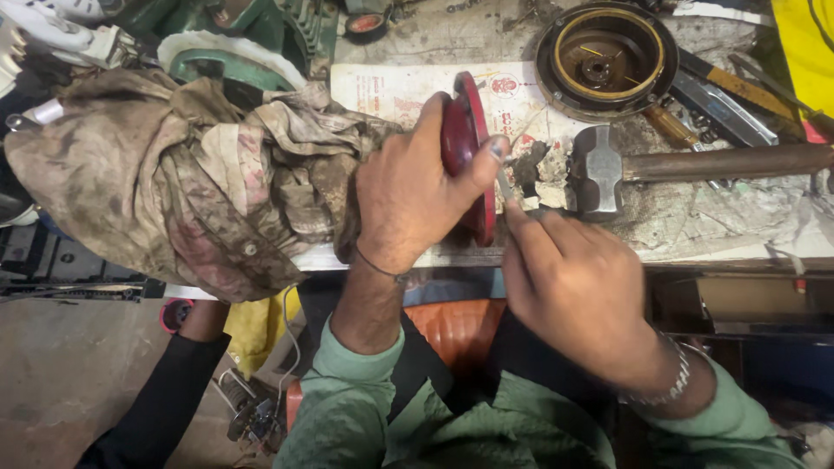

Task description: The person holds a red dome-shaped component against the workbench and repeatedly scrapes its edge with a small blade, working around the rim. Near the end they flip the component over and use a screwdriver on a screw in its center.

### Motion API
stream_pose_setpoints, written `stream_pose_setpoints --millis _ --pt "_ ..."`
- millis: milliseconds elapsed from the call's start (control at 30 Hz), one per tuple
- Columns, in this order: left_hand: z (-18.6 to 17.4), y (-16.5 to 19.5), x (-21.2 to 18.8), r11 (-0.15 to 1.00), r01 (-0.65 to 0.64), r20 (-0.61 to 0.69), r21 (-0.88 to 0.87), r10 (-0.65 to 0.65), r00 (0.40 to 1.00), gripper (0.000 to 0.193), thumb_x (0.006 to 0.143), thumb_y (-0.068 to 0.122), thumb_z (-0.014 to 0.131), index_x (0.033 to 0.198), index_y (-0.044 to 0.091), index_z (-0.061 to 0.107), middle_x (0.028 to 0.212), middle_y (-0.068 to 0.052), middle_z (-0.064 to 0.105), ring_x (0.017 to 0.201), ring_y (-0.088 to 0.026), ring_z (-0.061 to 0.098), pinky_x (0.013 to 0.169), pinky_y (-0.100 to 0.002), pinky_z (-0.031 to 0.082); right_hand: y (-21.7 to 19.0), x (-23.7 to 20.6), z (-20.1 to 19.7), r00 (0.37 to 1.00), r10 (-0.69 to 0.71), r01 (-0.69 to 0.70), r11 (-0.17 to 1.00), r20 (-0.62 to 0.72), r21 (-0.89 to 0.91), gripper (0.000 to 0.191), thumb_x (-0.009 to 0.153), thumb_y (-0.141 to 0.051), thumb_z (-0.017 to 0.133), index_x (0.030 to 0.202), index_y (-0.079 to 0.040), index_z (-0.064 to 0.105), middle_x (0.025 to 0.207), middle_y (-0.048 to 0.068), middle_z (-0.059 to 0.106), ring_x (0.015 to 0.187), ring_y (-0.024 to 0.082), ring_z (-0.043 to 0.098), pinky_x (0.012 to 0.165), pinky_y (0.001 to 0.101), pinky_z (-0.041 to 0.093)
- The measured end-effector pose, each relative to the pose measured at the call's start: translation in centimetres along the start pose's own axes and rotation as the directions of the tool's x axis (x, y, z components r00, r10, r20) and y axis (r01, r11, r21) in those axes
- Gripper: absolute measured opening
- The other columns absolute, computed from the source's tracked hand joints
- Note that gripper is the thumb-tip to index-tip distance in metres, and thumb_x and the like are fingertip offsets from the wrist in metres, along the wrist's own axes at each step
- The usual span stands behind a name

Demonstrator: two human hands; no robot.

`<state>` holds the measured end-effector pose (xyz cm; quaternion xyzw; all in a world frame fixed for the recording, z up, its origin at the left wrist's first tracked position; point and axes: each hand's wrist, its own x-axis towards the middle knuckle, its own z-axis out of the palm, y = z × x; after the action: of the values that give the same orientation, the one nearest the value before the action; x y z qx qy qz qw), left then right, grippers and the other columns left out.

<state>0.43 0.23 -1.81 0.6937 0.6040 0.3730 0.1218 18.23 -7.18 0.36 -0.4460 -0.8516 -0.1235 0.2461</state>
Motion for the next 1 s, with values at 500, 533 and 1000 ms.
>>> stream_pose_setpoints --millis 500,533,1000 --pt "-0.8 -0.8 0.5 0.984 -0.17 0.102 0.062 0.163 0.981 0.109 0.074 0.071 0.077 0.149 0.001 0.038 0.076 -0.019 0.073 0.07 -0.042 0.074 0.065 -0.054 0.059 0.8 -0.1 1.1 1.0 -0.001 0.001 1.0 -0.004 0.011 0.026 0.087 -0.01 0.073 0.11 0.001 0.072 0.08 0.01 0.064 0.068 0.028 0.066 0.062 0.041 0.052" --pt "-0.6 -0.6 0.5 0.986 -0.155 0.078 0.064 0.15 0.986 0.108 0.074 0.071 0.077 0.148 0.002 0.04 0.076 -0.019 0.073 0.071 -0.042 0.074 0.065 -0.054 0.059 0.8 -0.2 0.8 1.0 0.008 -0.008 1.0 0.007 0.009 0.027 0.085 -0.009 0.073 0.111 0.0 0.072 0.078 0.01 0.064 0.067 0.028 0.066 0.062 0.0411 0.052" --pt "-0.4 0.2 -0.1 0.999 -0.012 0.099 0.032 0.009 0.995 0.086 0.078 0.071 0.071 0.134 0.008 0.052 0.075 -0.014 0.074 0.073 -0.041 0.075 0.068 -0.055 0.059 0.3 0.5 -0.8 0.998 0.049 -0.05 0.998 0.047 0.03 0.019 0.086 -0.01 0.073 0.105 -0.004 0.072 0.078 0.01 0.064 0.066 0.029 0.065 0.061 0.0417 0.051"
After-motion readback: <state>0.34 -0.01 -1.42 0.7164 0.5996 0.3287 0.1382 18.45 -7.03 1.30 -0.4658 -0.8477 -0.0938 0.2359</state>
